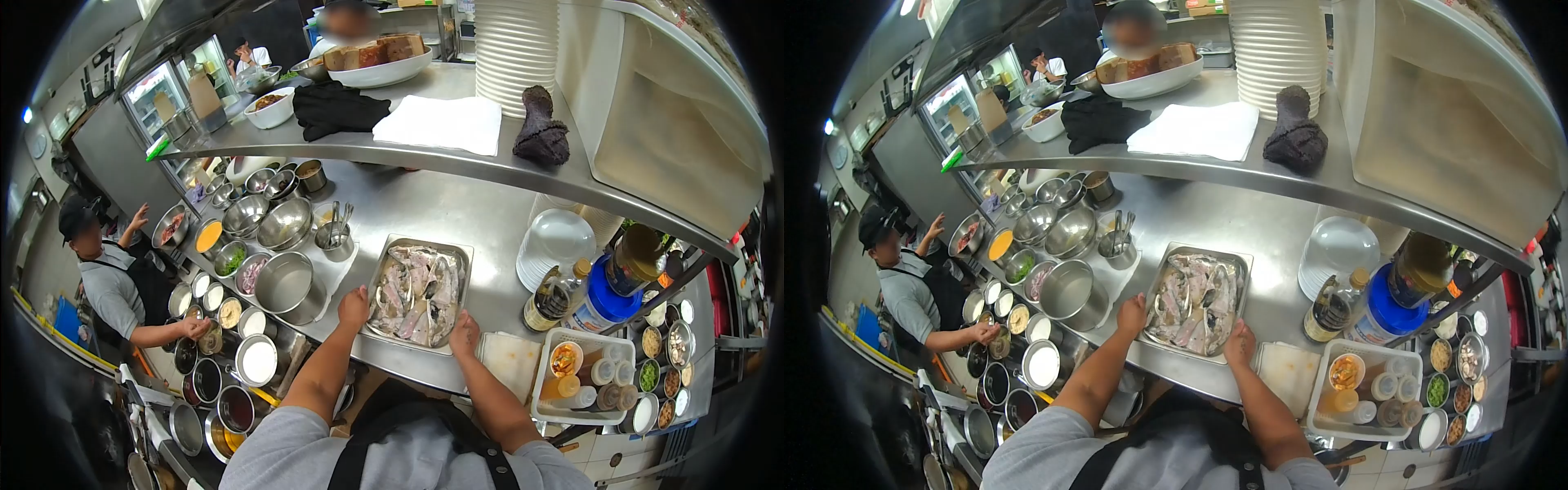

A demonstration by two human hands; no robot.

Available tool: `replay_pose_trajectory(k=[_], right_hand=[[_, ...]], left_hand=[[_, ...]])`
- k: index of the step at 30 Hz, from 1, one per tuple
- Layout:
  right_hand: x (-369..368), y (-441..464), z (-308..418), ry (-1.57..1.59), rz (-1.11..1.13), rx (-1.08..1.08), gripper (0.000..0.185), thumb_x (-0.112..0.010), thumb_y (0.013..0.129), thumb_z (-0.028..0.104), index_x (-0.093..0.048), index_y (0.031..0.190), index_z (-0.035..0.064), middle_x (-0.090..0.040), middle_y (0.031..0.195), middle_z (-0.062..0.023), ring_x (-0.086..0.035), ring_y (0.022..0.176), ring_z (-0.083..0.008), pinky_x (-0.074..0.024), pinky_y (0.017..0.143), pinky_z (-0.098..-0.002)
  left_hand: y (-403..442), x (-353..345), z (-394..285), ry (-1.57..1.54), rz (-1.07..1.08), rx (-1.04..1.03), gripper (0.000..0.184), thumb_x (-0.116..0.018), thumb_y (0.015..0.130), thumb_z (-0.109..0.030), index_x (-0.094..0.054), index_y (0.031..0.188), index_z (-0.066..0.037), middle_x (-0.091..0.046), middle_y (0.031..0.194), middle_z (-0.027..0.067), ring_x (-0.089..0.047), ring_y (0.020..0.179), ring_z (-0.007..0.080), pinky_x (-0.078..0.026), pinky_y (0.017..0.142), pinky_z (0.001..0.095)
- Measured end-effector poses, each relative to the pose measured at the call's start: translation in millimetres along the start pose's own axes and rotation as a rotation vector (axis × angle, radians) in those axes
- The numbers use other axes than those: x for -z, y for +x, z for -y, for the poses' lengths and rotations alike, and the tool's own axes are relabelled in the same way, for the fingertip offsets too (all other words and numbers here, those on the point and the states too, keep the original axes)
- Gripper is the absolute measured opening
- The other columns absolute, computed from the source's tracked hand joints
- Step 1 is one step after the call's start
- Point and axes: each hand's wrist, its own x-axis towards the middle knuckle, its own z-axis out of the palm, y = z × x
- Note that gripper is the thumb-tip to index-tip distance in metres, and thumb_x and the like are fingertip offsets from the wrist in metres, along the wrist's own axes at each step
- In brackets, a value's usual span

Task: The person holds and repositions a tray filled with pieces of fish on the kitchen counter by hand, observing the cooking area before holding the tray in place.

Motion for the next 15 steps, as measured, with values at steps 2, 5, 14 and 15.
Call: replay_pose_trajectory(k=[2, 5, 14, 15], right_hand=[[3, -1, 6, 0.01, -0.016, 0.026, 0.044, -0.037, 0.096, 0.029, -0.055, 0.072, -0.0029, -0.055, 0.064, -0.0212, -0.054, 0.062, -0.0348, -0.0406, 0.062, -0.0429], [2, -2, 9, 0.054, -0.027, -0.02, 0.043, -0.037, 0.096, 0.027, -0.053, 0.07, -0.0032, -0.054, 0.064, -0.0218, -0.053, 0.062, -0.0364, -0.0397, 0.062, -0.044], [0, 2, -2, -0.01, 0.015, 0.081, 0.044, -0.037, 0.097, 0.028, -0.055, 0.072, -0.0037, -0.054, 0.062, -0.0195, -0.053, 0.059, -0.0299, -0.0398, 0.06, -0.0418], [-1, 2, -6, -0.002, 0.014, 0.071, 0.045, -0.037, 0.097, 0.029, -0.055, 0.072, -0.0034, -0.055, 0.062, -0.0187, -0.053, 0.059, -0.0294, -0.0398, 0.06, -0.0414]], left_hand=[[2, -2, 1, -0.007, -0.004, -0.003, 0.045, -0.038, 0.094, -0.038, -0.063, 0.083, -0.002, -0.064, 0.085, 0.0224, -0.06, 0.082, 0.0418, -0.047, 0.074, 0.0493], [2, 2, -3, -0.017, -0.009, -0.025, 0.045, -0.038, 0.094, -0.037, -0.064, 0.082, -0.002, -0.063, 0.083, 0.023, -0.06, 0.081, 0.0426, -0.046, 0.073, 0.0497], [1, 3, -1, -0.049, -0.012, -0.035, 0.045, -0.038, 0.095, -0.036, -0.064, 0.082, -0.002, -0.063, 0.082, 0.0229, -0.059, 0.081, 0.0426, -0.046, 0.072, 0.0497], [2, 4, -2, -0.051, -0.006, -0.023, 0.045, -0.037, 0.095, -0.036, -0.064, 0.082, -0.002, -0.063, 0.082, 0.0229, -0.059, 0.081, 0.0426, -0.046, 0.072, 0.0496]])
